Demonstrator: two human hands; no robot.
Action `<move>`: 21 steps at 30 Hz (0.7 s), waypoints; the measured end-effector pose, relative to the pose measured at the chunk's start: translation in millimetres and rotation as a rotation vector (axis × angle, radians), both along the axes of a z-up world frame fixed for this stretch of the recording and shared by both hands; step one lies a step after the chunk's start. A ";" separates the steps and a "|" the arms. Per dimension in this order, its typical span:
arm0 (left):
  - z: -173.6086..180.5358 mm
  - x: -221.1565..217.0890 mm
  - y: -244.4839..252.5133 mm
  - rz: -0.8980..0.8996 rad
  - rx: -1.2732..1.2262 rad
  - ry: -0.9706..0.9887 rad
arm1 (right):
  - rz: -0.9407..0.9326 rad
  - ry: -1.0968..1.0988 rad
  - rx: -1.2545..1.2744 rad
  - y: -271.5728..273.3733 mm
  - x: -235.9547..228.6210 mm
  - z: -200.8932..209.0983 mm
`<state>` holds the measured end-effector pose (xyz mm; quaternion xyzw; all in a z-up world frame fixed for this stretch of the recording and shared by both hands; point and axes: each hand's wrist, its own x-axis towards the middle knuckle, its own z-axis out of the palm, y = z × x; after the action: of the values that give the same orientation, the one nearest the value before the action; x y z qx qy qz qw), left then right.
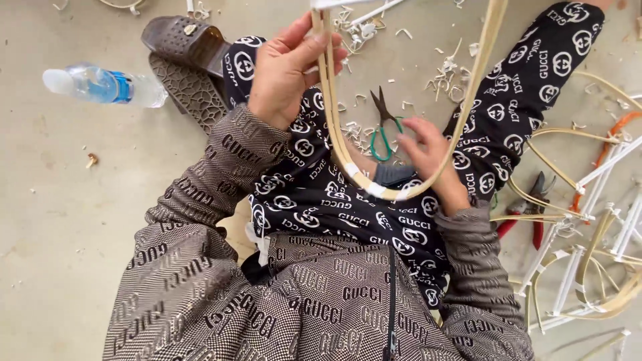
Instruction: Assembling curved wooden frame structures using adhesive and tape.
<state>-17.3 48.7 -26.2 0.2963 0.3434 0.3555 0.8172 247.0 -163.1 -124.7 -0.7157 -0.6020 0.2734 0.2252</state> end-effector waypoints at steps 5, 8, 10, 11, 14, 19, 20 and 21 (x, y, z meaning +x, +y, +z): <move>52.8 0.0 -12.5 0.056 0.329 -0.031 | -0.375 1.317 0.040 7.4 3.2 130.7; 100.9 7.9 -30.4 0.054 0.499 0.082 | -0.358 0.981 0.012 11.0 -3.0 161.0; 117.4 9.8 -41.1 0.052 0.585 0.072 | -0.322 0.925 0.018 13.9 -5.2 162.2; 125.2 9.8 -47.7 0.050 0.665 0.066 | -0.288 0.873 0.018 14.5 -7.1 162.3; 149.6 8.1 -65.6 -0.045 0.759 0.083 | -0.285 0.923 -0.002 12.4 -12.1 157.2; 165.1 10.9 -75.5 -0.142 0.807 0.089 | -0.281 0.980 0.008 7.5 -15.1 153.3; 167.4 11.6 -76.2 -0.149 0.843 0.094 | -0.267 0.975 0.012 6.9 -15.0 152.8; 172.3 12.4 -75.8 -0.153 0.840 0.096 | -0.270 0.978 0.010 6.3 -15.0 152.5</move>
<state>-4.8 -27.1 146.1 0.6440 0.1835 0.3888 0.6327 232.1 -156.8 27.8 -0.5744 -0.3295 0.5420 0.5175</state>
